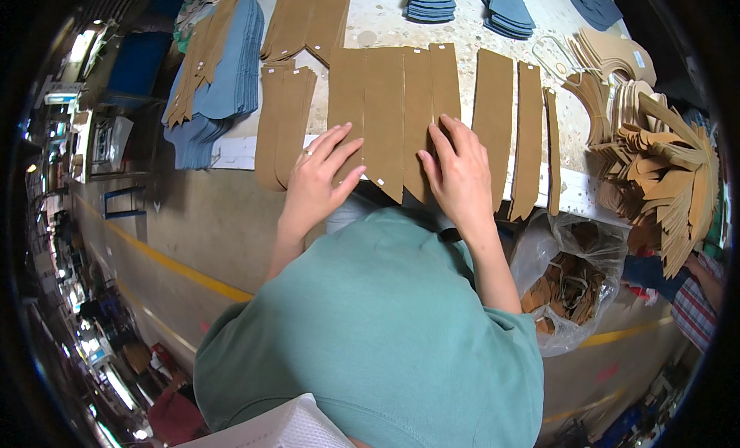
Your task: The person arranges brown cardboard pattern pieces on a table and secures them with small white pins. They repeatedly pick up pieces, align them, and insert pins to hold them in place.
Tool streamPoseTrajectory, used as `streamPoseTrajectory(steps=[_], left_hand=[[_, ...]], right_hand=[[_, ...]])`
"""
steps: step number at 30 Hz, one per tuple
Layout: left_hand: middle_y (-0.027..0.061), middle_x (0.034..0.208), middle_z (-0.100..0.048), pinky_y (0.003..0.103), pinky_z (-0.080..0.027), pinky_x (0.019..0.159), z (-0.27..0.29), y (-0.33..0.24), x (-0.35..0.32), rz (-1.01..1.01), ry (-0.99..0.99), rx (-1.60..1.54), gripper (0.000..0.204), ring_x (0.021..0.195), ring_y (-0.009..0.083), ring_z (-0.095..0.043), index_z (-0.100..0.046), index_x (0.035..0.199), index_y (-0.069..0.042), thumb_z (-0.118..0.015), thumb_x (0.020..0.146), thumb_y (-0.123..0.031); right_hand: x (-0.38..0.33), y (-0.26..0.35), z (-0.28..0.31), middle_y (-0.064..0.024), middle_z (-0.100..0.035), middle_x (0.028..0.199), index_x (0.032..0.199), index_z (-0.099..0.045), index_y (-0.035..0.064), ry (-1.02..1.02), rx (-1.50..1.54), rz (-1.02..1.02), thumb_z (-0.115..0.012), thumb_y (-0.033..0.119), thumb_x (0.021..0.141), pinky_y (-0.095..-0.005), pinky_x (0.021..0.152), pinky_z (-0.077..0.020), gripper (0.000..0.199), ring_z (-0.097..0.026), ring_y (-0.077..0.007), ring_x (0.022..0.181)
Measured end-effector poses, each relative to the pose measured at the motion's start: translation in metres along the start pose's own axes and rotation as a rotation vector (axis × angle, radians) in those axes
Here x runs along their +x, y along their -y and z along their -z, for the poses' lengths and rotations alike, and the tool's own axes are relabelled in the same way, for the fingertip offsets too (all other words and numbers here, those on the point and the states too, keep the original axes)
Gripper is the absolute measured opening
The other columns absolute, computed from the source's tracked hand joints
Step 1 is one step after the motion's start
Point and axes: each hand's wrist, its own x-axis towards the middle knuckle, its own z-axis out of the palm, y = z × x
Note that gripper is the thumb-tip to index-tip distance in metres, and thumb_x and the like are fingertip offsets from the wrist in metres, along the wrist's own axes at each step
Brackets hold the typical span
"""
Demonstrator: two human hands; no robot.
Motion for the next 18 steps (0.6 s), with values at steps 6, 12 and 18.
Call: streamPoseTrajectory(steps=[6, 12, 18], left_hand=[[0.0091, 0.125, -0.062, 0.042, -0.044, 0.098, 0.003, -0.001, 0.0, 0.003, 0.013, -0.046, 0.031, 0.116, 0.0297, -0.058, -0.068, 0.113, -0.009, -0.07, 0.085, -0.022], [0.011, 0.092, -0.072, 0.031, -0.054, 0.074, 0.013, -0.008, 0.0, 0.197, -0.071, -0.404, 0.02, 0.082, 0.0237, -0.069, -0.073, 0.098, -0.003, -0.065, 0.091, -0.019], [0.0143, 0.076, -0.071, 0.024, -0.055, 0.064, 0.014, -0.008, 0.016, 0.545, 0.752, -1.102, 0.074, 0.068, 0.0175, -0.07, -0.072, 0.093, 0.005, -0.028, 0.104, -0.054]], right_hand=[[0.008, 0.002, 0.004, -0.0115, -0.06, 0.114, 0.109, -0.067, 0.0046, -0.079, 0.038, 0.035, -0.07, 0.015, 0.085, -0.0407, 0.093, -0.0446, 0.027, -0.056, -0.0304, 0.11], [-0.003, 0.008, 0.03, -0.0108, -0.056, 0.107, 0.112, -0.065, 0.0098, 0.213, 0.186, 0.119, -0.075, 0.014, 0.073, -0.0394, 0.087, -0.0439, 0.041, -0.054, -0.0295, 0.102], [-0.016, 0.02, 0.016, -0.0048, -0.062, 0.098, 0.107, -0.07, 0.0089, -0.001, 0.174, 0.187, -0.076, 0.005, 0.069, -0.0364, 0.079, -0.0487, 0.039, -0.06, -0.0244, 0.093]])
